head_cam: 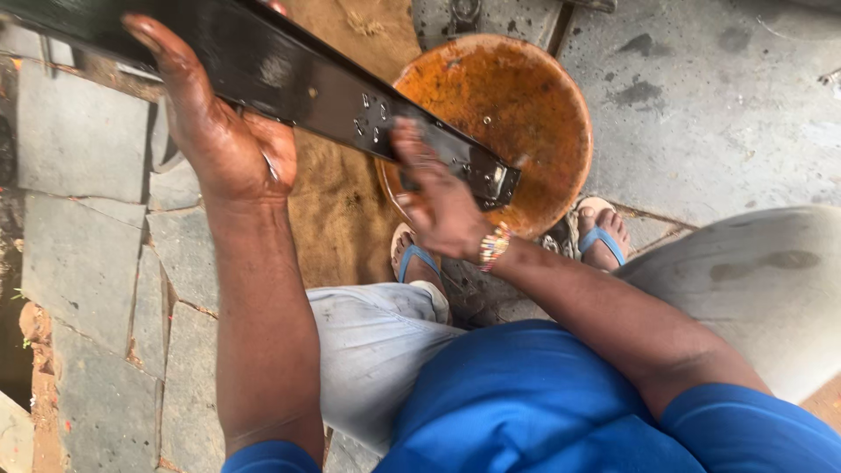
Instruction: The person scrubs a long black metal bar and a smaller metal bracket with a cloth dipped in a liquid from a bowl. The person repeatedly dips the cloth and scrubs different sections of the metal parts.
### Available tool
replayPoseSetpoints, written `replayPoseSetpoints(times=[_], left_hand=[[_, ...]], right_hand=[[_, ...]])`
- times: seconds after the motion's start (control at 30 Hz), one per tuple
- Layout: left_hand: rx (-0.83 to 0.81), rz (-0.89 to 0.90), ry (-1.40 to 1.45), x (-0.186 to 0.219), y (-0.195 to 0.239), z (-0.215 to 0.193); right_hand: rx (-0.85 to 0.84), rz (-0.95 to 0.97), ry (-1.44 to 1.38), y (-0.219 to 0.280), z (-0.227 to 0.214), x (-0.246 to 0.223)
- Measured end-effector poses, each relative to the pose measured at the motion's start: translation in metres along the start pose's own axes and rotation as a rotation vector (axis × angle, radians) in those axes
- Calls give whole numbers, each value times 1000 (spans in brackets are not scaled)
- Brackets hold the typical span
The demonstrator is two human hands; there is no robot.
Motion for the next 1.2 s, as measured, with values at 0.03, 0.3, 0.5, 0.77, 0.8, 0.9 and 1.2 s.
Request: replayPoseSetpoints(times=[0.03,0.3,0.5,0.77,0.8,0.9,1.2], left_hand=[[7,9,-45,-2,3,-1],[62,53,-140,1,-4,14],[11,27,-46,1,1,10],[155,59,-341,10,-1,4],[150,63,-321,10,-1,1],[141,80,-231,12,-11,-9],[80,156,-342,16,-8,-28]], right_hand=[[37,-135,50,-3,4,-4],[-23,-138,203,-7,-13,9],[-128,70,114,15,19,26],[57,38,203,35,14,77],[44,114,203,39,16,88],[29,292,214,42,25,117],[107,584,106,49,30,132]])
Point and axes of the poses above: each hand's wrist, its own y-axis away from the middle knuckle, its own z-axis out of the palm, x = y × z, the point moved 2 cm from there along -y, towards the middle knuckle, and after that the axes turned 9 degrees about y, right-handed, at the moved point
